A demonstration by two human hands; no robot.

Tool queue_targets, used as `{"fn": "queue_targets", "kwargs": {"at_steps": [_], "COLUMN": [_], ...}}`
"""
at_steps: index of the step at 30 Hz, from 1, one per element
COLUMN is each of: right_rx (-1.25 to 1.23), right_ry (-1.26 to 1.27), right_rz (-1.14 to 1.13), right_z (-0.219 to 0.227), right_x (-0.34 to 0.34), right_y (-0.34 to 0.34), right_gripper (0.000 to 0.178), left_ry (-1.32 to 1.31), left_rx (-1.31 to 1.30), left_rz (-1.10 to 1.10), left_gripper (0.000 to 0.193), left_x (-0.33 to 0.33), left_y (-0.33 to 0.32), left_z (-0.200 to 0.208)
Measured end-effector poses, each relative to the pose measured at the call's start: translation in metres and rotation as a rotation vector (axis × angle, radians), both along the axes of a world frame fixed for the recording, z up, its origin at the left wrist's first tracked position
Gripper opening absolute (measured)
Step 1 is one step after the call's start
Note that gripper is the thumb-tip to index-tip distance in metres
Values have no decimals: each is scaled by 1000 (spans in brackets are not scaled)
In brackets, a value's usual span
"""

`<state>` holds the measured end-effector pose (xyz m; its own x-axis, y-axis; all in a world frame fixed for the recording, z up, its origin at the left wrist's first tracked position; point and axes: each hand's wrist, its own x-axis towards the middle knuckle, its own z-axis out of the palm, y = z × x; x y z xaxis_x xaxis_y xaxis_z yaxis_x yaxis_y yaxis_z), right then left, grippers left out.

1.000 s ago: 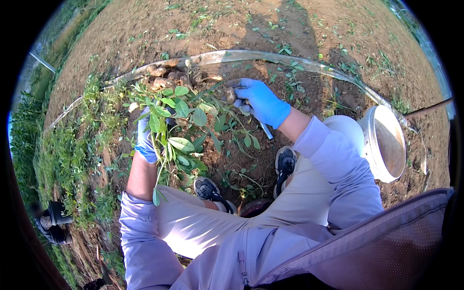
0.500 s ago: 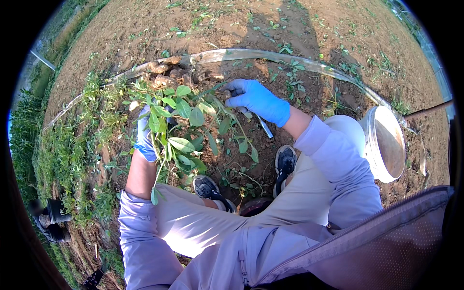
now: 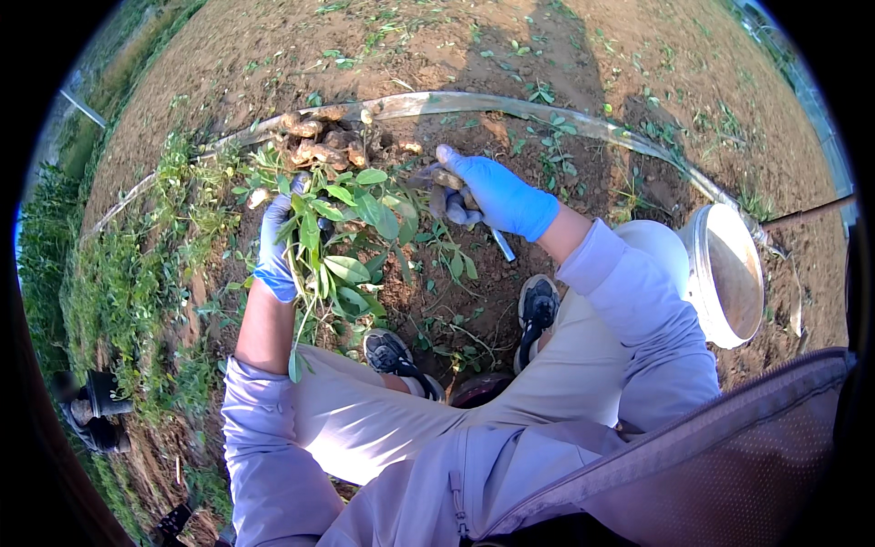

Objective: The person uses a small hand hoe to loosen soil around peanut plants, then pulls the plants from the ground and removes peanuts from the roots. The peanuts are collected by hand and placed into a nearby bucket.

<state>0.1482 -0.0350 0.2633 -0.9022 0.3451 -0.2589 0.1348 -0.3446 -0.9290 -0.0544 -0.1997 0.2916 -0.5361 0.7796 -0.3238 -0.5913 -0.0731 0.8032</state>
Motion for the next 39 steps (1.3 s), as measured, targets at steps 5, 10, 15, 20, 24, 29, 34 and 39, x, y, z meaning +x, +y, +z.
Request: {"fn": "queue_targets", "kwargs": {"at_steps": [5,10,15,20,24,29,34,39], "right_rx": [-354,-165,-264,-297,-304,-195,-5,1047], "right_ry": [116,40,67,167,135,-25,-436,-639], "right_rz": [-179,-137,-88,-88,-67,105,236,584], "right_z": [-2,-10,-22,-8,-7,-8,-59,-177], "right_x": [-7,-6,-6,-6,1,7,9,34], "right_y": [-2,0,10,0,7,5,-8,5], "right_gripper": [35,30,39,36,30,29,15,23], "left_ry": [-60,-43,-48,-13,-65,-34,1188,1647], "left_rx": [-34,2,-34,-101,-173,-309,-794,-967], "left_rz": [60,-19,58,-6,-102,-285,-897,-1013], "left_gripper": [18,20,22,24,20,35,69,56], "left_x": [1,-10,0,-5,8,14,-14,-17], "left_y": [4,-1,4,2,8,11,0,6], "left_z": [0,-7,-3,-13,-22,-57,-118,-128]}}
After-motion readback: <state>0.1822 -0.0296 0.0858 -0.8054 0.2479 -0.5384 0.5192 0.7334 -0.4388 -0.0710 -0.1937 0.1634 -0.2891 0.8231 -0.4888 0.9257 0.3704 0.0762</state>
